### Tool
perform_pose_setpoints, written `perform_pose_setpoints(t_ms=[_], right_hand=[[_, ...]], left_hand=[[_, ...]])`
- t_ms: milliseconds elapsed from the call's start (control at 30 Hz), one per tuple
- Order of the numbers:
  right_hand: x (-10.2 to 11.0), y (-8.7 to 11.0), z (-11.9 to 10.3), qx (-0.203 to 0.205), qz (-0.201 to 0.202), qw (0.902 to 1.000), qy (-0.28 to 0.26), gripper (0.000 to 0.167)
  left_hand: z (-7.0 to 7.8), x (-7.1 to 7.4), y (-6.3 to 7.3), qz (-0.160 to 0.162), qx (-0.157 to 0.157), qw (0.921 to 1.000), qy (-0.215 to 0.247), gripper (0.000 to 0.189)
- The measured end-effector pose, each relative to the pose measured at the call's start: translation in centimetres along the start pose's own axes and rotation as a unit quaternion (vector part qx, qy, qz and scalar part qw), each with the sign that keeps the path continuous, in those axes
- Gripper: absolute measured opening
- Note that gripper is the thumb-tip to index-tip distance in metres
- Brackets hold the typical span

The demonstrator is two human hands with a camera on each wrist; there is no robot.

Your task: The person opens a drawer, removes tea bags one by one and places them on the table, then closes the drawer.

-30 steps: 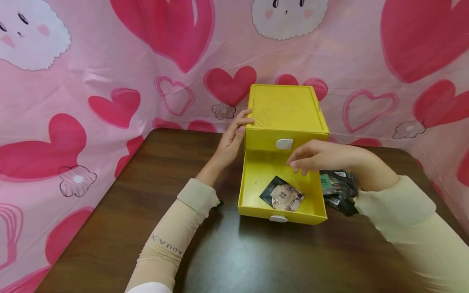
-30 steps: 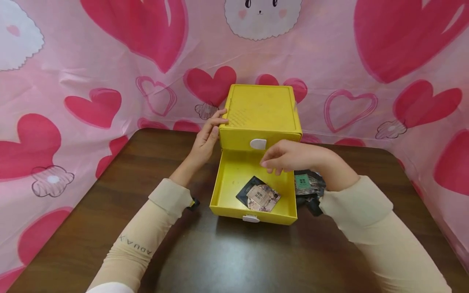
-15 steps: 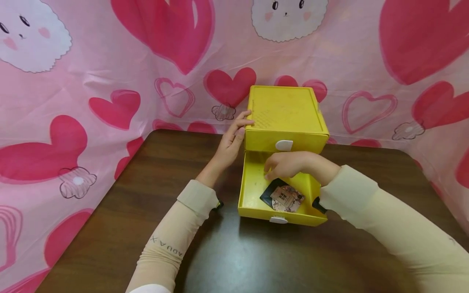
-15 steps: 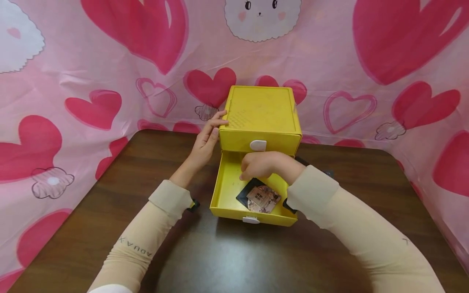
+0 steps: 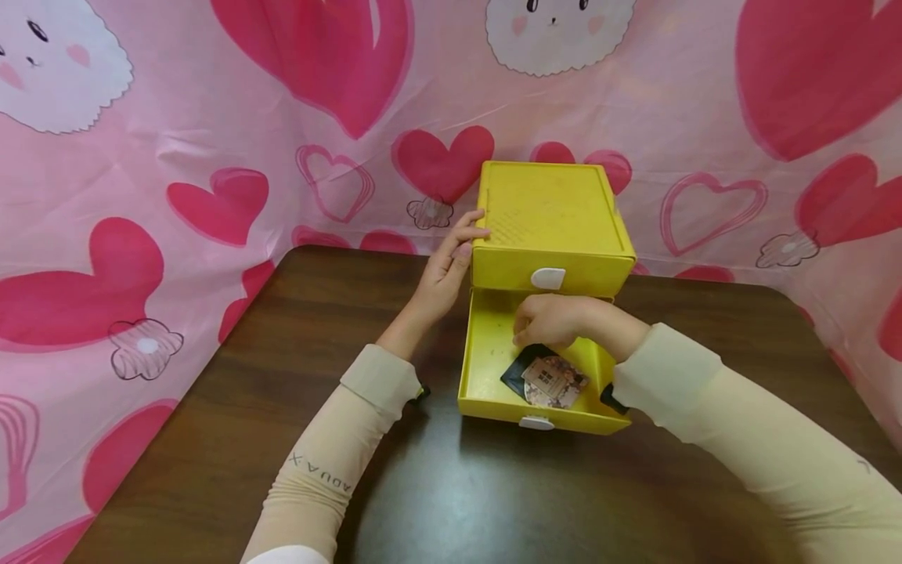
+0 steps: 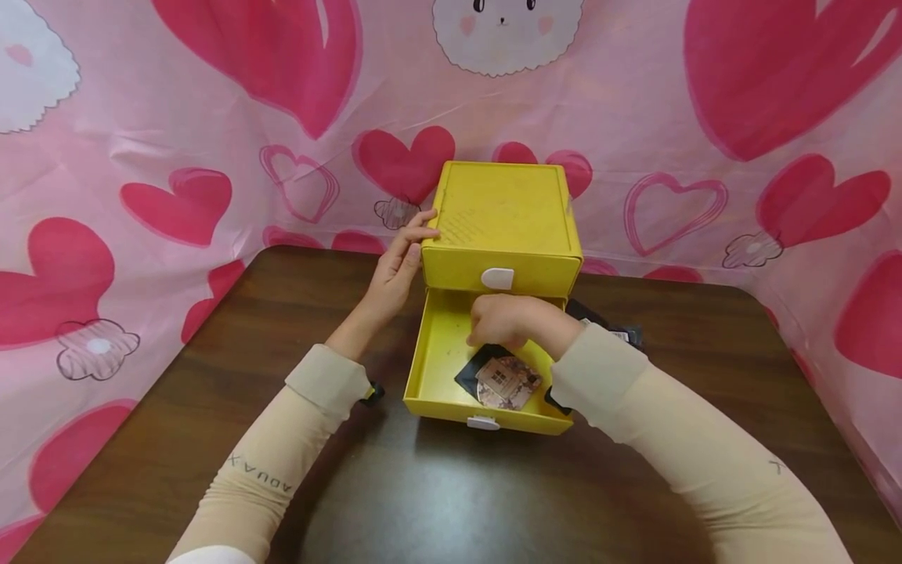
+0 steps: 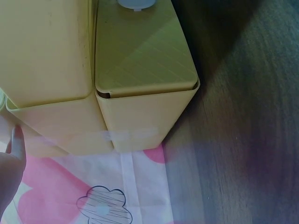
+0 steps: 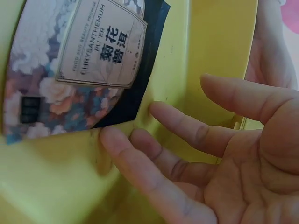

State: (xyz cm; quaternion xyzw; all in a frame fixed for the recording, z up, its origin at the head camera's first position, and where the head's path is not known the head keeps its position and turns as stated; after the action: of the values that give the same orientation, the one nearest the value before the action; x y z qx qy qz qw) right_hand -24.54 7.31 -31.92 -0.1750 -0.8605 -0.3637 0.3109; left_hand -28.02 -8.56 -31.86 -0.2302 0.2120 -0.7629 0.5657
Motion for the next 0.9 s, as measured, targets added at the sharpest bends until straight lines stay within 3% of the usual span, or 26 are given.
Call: perform_pose_setpoints(t_ms=[233,367,500,667,900], right_hand=[[-0.9,-0.5,-0.1,0.009,-0.031,0.998,-0.055,0.032],[-1.3,-1.0,-0.6,0.015,-0.03,0.9982,-0.05,0.02],[-1.5,-1.2,-0.8,0.002,-0.017,0.9988,-0.046,0.021],[-1.7,-1.4,-0.8,-0.001,-0.018,0.9986,-0.049,0.027],[-1.6,-1.4,-0.8,0.037,-0.033,0.9975,-0.05,0.021]], left_hand=[[-0.2,0.1,0.2,0.002,0.005,1.0,0.0,0.029],[1.0,-0.1,0.4,0.002,0.017,0.9998,-0.001,0.029],[2.7,-0.4,0.5,0.005,0.035,0.9994,-0.002,0.029],[2.9,-0.4,0.5,0.008,0.038,0.9992,-0.007,0.03],[2.9,-0.5,0.5,0.007,0.038,0.9993,-0.001,0.029]])
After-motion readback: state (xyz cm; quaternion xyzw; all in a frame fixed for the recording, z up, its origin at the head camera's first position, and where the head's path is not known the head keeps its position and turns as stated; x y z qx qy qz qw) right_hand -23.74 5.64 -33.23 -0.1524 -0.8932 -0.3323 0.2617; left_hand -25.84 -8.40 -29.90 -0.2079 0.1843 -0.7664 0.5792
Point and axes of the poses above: each hand's wrist, its own y-axis away from the middle knuckle, its own x-axis out of the back of the hand, z = x × y, the point moved 5 cm from there along -y, towards the middle knuckle, and after that the axes turned 9 degrees about x, right-handed, at the moved point
